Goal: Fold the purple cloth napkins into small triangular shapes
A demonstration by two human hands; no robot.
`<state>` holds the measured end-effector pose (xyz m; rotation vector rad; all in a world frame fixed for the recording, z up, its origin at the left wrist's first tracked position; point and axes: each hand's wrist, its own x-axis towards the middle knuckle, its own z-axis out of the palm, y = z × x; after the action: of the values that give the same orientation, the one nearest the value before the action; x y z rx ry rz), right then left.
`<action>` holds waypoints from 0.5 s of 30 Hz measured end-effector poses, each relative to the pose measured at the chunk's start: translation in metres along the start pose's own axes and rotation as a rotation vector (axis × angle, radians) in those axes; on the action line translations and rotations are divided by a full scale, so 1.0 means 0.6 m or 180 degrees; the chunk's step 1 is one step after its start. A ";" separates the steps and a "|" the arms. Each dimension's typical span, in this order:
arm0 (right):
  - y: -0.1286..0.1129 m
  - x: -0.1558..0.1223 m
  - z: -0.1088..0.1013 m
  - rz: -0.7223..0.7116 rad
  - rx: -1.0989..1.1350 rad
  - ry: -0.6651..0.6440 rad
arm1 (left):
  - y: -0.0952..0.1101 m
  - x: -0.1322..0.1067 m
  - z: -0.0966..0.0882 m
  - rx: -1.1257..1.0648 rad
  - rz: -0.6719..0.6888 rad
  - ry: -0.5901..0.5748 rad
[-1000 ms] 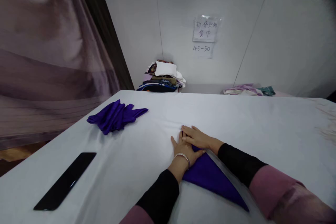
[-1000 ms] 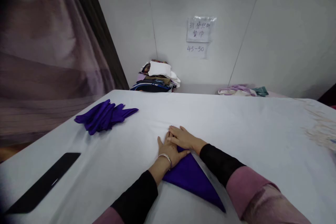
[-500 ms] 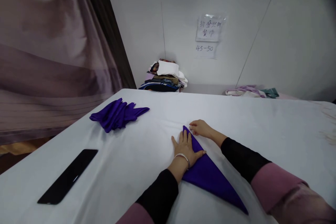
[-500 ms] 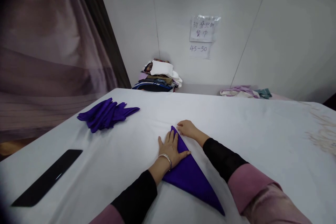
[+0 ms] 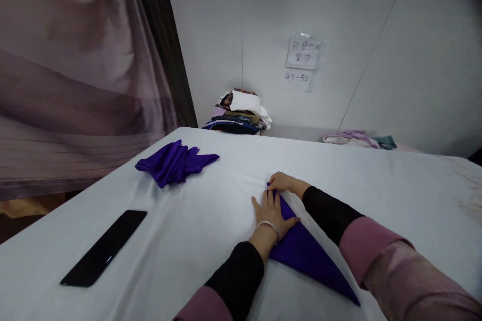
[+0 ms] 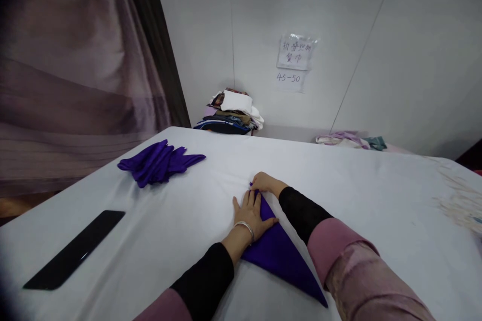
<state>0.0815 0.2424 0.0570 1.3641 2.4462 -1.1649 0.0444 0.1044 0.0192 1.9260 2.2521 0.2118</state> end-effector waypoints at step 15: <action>0.137 -0.010 -0.069 0.0630 0.0832 0.0990 | -0.024 0.002 -0.042 -0.0219 0.0285 0.0702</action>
<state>0.1584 0.2908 0.0420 1.9465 2.3359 -1.3479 0.0251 0.1034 0.0407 2.0593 2.2563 0.5309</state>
